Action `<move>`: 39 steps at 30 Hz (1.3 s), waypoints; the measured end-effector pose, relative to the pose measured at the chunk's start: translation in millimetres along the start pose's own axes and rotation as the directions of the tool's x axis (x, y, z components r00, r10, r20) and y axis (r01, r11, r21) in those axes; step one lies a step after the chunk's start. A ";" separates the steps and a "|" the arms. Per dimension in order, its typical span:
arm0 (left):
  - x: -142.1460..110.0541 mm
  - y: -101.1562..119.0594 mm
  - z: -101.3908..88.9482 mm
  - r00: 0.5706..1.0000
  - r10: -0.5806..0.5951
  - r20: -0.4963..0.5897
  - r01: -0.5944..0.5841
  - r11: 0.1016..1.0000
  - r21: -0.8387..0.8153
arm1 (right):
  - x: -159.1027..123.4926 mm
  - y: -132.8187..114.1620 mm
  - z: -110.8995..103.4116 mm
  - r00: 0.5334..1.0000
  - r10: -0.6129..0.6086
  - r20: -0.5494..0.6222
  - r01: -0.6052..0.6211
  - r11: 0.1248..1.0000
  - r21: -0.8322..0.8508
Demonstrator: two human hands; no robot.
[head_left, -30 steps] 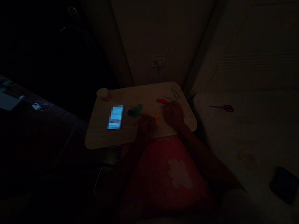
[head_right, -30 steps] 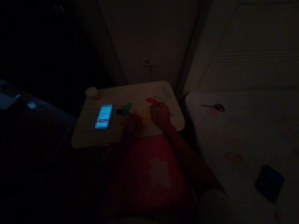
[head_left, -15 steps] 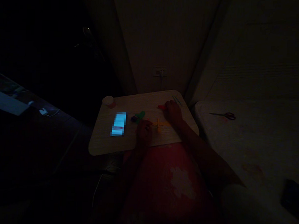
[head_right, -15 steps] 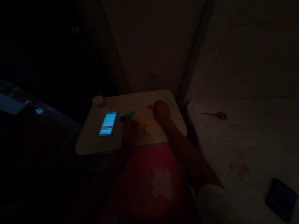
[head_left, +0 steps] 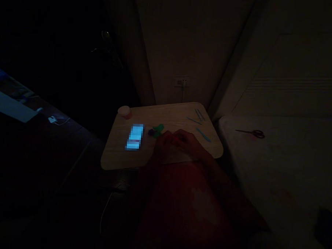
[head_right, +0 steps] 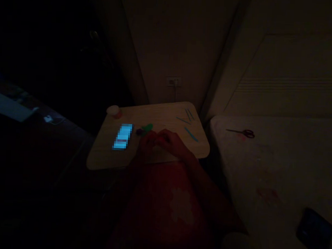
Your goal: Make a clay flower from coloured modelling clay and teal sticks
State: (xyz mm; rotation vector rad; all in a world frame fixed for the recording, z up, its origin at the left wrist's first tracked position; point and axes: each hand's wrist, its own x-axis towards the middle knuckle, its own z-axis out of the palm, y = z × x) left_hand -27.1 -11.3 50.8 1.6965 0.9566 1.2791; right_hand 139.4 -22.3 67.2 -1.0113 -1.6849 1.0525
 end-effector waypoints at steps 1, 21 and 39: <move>-0.7 0.8 0.6 1.000 -0.008 -0.010 0.008 1.000 -0.030 | -0.1 -1.1 -0.1 1.000 0.002 0.020 -0.002 1.000 -0.005; -3.5 12.6 6.8 0.917 -0.262 -0.300 0.110 0.891 -0.441 | -6.2 -16.8 26.3 0.965 0.070 -0.252 -0.009 0.972 0.234; -18.4 19.8 8.1 0.957 -0.275 -0.090 0.236 0.920 -0.312 | -24.6 -5.7 22.8 0.948 0.042 -0.315 -0.001 0.992 0.128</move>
